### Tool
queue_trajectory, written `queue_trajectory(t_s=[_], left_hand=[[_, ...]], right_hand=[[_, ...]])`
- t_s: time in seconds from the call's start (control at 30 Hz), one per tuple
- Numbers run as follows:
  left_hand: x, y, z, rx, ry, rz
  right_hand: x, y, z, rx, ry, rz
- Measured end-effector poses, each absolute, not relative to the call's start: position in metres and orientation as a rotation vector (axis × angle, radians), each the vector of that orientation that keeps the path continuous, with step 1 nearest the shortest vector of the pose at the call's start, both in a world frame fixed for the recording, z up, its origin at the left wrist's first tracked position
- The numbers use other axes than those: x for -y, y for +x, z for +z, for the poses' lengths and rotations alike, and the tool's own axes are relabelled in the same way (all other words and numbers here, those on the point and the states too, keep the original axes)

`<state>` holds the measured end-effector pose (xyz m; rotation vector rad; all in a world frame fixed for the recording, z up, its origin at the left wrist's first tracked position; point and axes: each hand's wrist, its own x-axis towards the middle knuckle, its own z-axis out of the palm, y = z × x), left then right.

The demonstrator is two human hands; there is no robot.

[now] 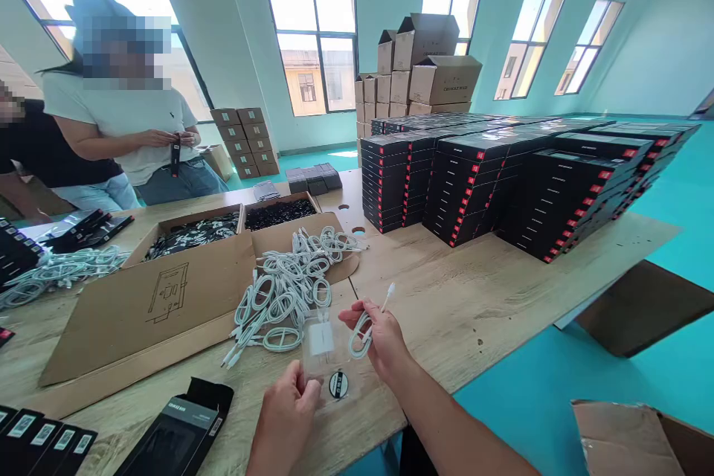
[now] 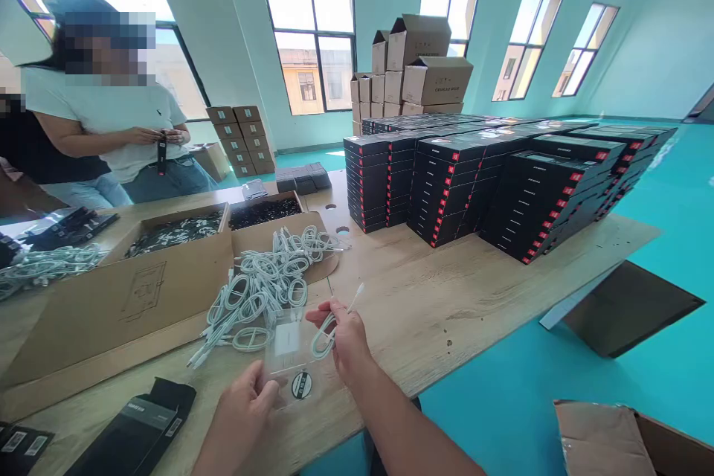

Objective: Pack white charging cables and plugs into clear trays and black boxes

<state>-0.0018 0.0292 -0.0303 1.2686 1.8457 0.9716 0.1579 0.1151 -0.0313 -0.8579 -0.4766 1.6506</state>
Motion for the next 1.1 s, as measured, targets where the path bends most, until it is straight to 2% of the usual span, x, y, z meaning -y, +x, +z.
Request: queue_trajectory(t_s=[0.13, 0.23, 0.33, 0.43, 0.5, 0.57, 0.67, 0.73, 0.9, 1.1], left_hand=[[-0.028, 0.016, -0.039, -1.714, 0.999, 1.245], [-0.027, 0.026, -0.038, -1.4, 0.669, 1.48], [-0.025, 0.028, -0.038, -1.077, 0.392, 1.557], [-0.021, 0.021, -0.04, -1.067, 0.345, 1.576], [-0.018, 0.015, -0.041, -1.104, 0.391, 1.584], [-0.015, 0.012, -0.04, -1.115, 0.458, 1.577], [-0.013, 0.01, -0.039, -1.111, 0.51, 1.552], [-0.014, 0.011, -0.04, -1.112, 0.506, 1.545], [-0.017, 0.008, -0.048, -1.148, 0.51, 1.54], [-0.02, 0.008, -0.055, -1.207, 0.527, 1.598]], right_hand=[[-0.1, 0.15, -0.029, 0.881, -0.873, 1.332], [-0.093, 0.14, -0.036, 1.147, -0.868, 1.15], [-0.087, 0.133, -0.048, 1.455, -0.912, 0.972], [-0.082, 0.136, -0.055, 1.772, -0.941, 0.851], [-0.081, 0.146, -0.053, 1.931, -0.882, 0.943], [-0.083, 0.16, -0.049, 1.973, -0.737, 1.236], [-0.092, 0.177, -0.047, 1.63, -0.583, 1.762], [-0.098, 0.181, -0.049, 1.373, -0.622, 1.921], [-0.104, 0.17, -0.056, 1.415, -0.715, 1.897], [-0.097, 0.146, -0.057, 1.557, -0.833, 1.502]])
